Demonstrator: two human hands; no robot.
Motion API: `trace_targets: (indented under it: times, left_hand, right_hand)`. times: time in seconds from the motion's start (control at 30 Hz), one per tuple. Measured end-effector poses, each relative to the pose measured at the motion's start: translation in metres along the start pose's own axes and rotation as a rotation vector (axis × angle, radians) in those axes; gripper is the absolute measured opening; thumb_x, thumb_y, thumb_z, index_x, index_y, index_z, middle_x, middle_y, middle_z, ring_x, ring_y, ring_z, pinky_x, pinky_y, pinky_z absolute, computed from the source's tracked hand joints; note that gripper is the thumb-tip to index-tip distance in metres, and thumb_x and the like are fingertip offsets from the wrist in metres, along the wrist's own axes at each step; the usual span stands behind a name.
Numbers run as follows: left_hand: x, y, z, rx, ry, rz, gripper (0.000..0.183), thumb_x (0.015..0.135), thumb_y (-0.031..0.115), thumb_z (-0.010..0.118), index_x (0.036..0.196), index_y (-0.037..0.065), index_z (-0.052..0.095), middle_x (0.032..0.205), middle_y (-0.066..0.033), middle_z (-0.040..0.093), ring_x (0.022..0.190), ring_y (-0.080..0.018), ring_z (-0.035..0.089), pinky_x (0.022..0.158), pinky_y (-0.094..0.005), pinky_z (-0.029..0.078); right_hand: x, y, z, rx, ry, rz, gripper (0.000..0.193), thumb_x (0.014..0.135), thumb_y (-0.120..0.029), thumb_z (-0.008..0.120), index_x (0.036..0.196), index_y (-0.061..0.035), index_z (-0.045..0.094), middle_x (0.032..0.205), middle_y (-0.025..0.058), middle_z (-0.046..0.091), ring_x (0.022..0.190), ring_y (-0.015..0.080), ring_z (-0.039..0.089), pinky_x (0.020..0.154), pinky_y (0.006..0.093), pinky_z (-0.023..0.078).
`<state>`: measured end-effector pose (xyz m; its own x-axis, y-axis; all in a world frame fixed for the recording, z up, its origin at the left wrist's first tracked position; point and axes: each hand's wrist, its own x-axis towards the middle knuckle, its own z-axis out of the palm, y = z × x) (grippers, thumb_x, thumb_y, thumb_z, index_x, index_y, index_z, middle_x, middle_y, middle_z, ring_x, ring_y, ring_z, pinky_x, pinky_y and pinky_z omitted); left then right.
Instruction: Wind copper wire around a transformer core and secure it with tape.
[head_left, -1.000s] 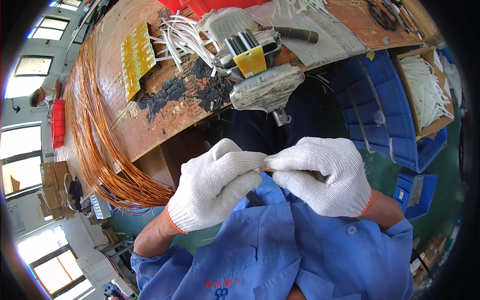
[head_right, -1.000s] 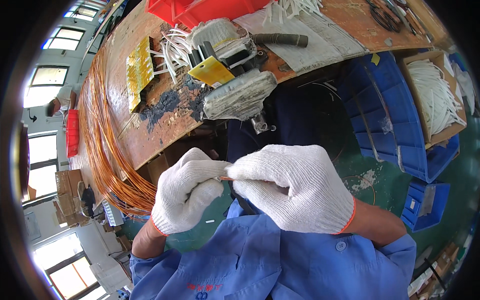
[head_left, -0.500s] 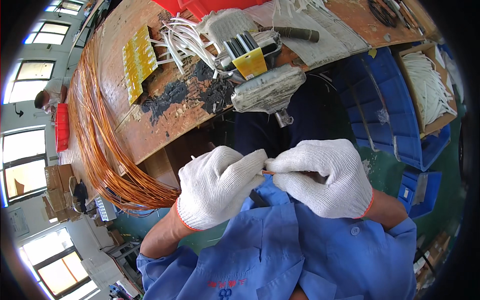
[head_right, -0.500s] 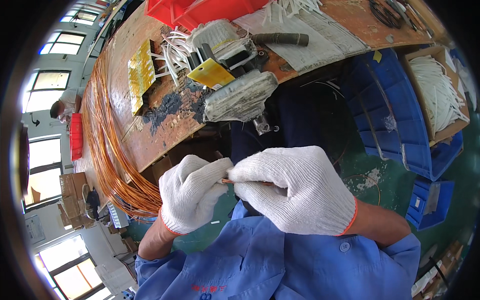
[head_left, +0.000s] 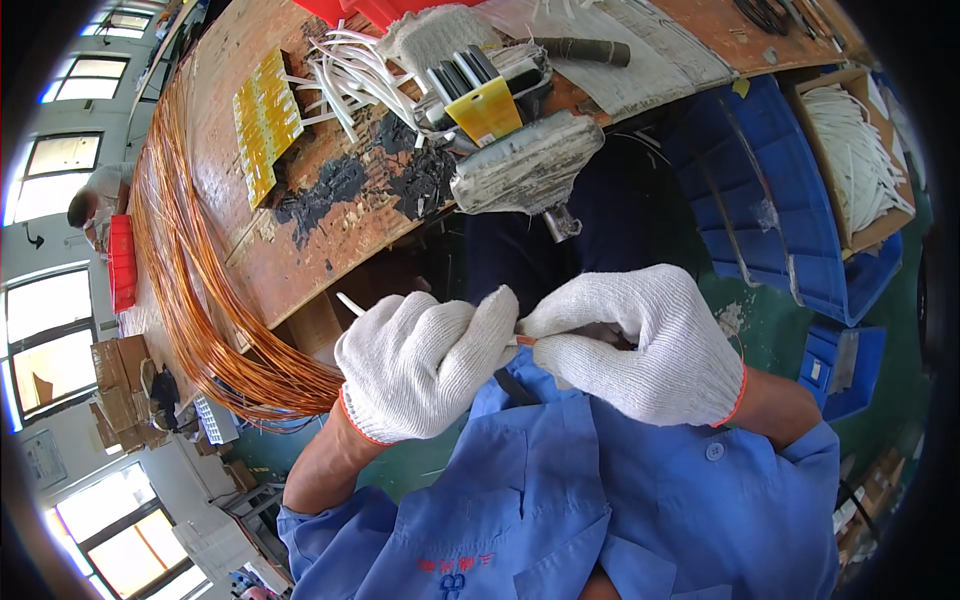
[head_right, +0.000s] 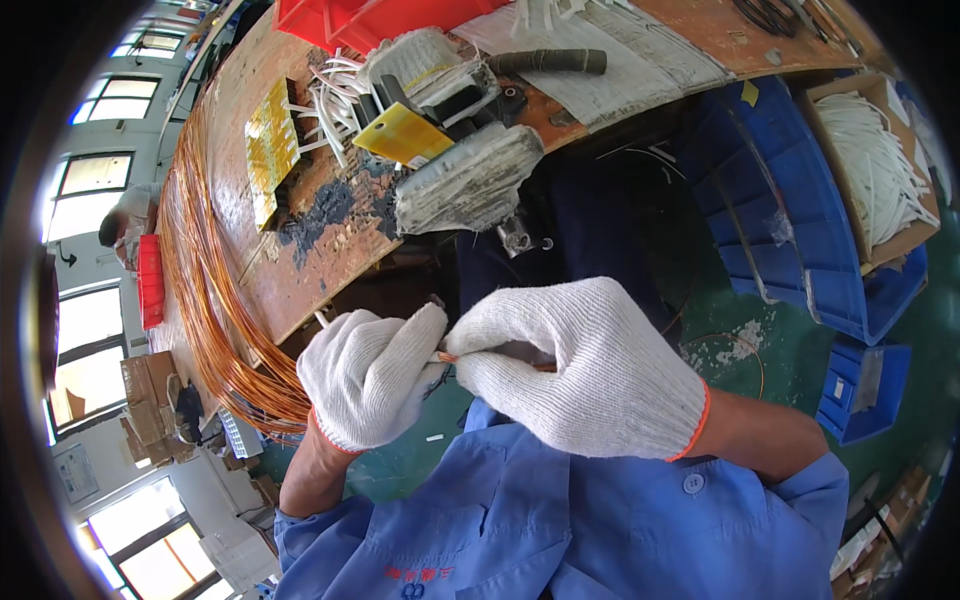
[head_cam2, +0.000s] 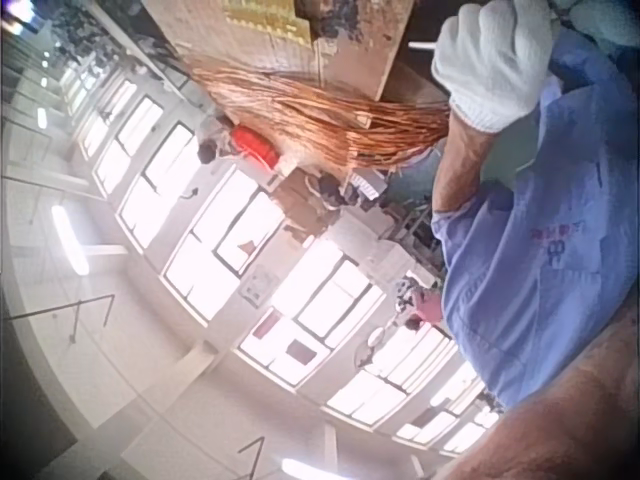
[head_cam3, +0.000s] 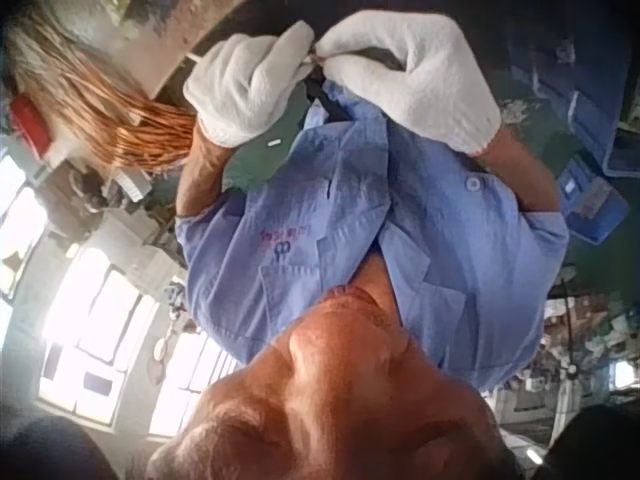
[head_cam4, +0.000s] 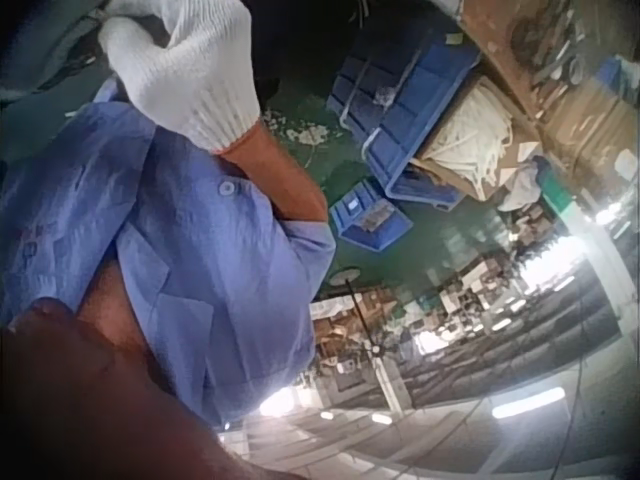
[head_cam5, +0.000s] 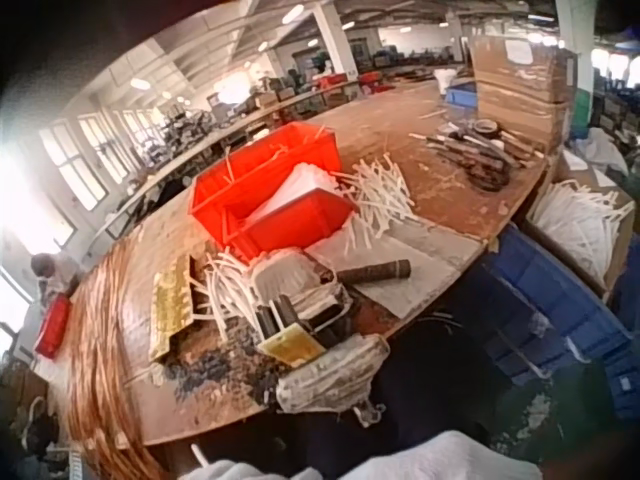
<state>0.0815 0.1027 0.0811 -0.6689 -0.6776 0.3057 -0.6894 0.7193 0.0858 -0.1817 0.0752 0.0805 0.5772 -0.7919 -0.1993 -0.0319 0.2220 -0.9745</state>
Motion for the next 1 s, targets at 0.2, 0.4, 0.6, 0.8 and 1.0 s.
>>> trace_targets:
  times: [0.2, 0.4, 0.6, 0.8, 1.0]
  left_hand:
    - [0.001, -0.003, -0.002, 0.041, 0.012, 0.034, 0.057, 0.070, 0.027, 0.090, 0.121, 0.005, 0.083, 0.092, -0.0035, 0.072, 0.070, -0.0220, 0.068, 0.060, -0.0374, 0.052]
    - [0.001, -0.005, 0.006, 0.029, 0.055, 0.069, 0.047, 0.086, 0.028, 0.084, 0.127, 0.007, 0.079, 0.084, 0.0010, 0.061, 0.065, -0.0148, 0.059, 0.054, -0.0335, 0.044]
    - [0.012, -0.002, -0.011, 0.054, -0.104, 0.142, 0.043, 0.081, 0.028, 0.084, 0.116, 0.004, 0.080, 0.081, -0.0004, 0.066, 0.062, -0.0162, 0.063, 0.052, -0.0338, 0.048]
    - [0.015, -0.007, -0.017, -0.093, -0.274, 0.064, 0.030, 0.088, 0.023, 0.081, 0.113, 0.007, 0.077, 0.075, -0.0023, 0.063, 0.059, -0.0188, 0.067, 0.050, -0.0359, 0.051]
    - [-0.023, -0.019, -0.018, -0.376, -0.274, -0.086, 0.015, 0.098, 0.019, 0.074, 0.113, 0.013, 0.075, 0.083, -0.0064, 0.069, 0.067, -0.0266, 0.073, 0.057, -0.0406, 0.057]
  right_hand:
    - [0.002, 0.001, 0.001, 0.018, 0.001, 0.008, 0.016, 0.101, -0.008, 0.079, 0.114, 0.0005, 0.081, 0.098, 0.0125, 0.084, 0.086, 0.0127, 0.078, 0.075, 0.0301, 0.062]
    - [0.002, 0.005, 0.002, -0.042, -0.002, -0.043, 0.015, 0.100, -0.009, 0.080, 0.111, 0.0007, 0.081, 0.096, 0.0164, 0.083, 0.085, 0.0178, 0.080, 0.074, 0.0320, 0.062]
    - [0.008, 0.008, -0.004, -0.308, -0.061, -0.168, 0.033, 0.096, -0.015, 0.084, 0.124, -0.0004, 0.073, 0.088, 0.0204, 0.079, 0.082, 0.0322, 0.081, 0.069, 0.0394, 0.062]
    - [0.014, 0.009, 0.003, -0.523, -0.039, -0.261, 0.057, 0.094, -0.022, 0.087, 0.142, -0.0041, 0.060, 0.090, 0.0177, 0.079, 0.084, 0.0354, 0.081, 0.069, 0.0423, 0.062]
    - [0.007, 0.024, -0.016, -0.692, -0.091, -0.420, 0.025, 0.091, -0.012, 0.086, 0.114, -0.0062, 0.078, 0.099, 0.0152, 0.080, 0.081, 0.0381, 0.077, 0.069, 0.0439, 0.061]
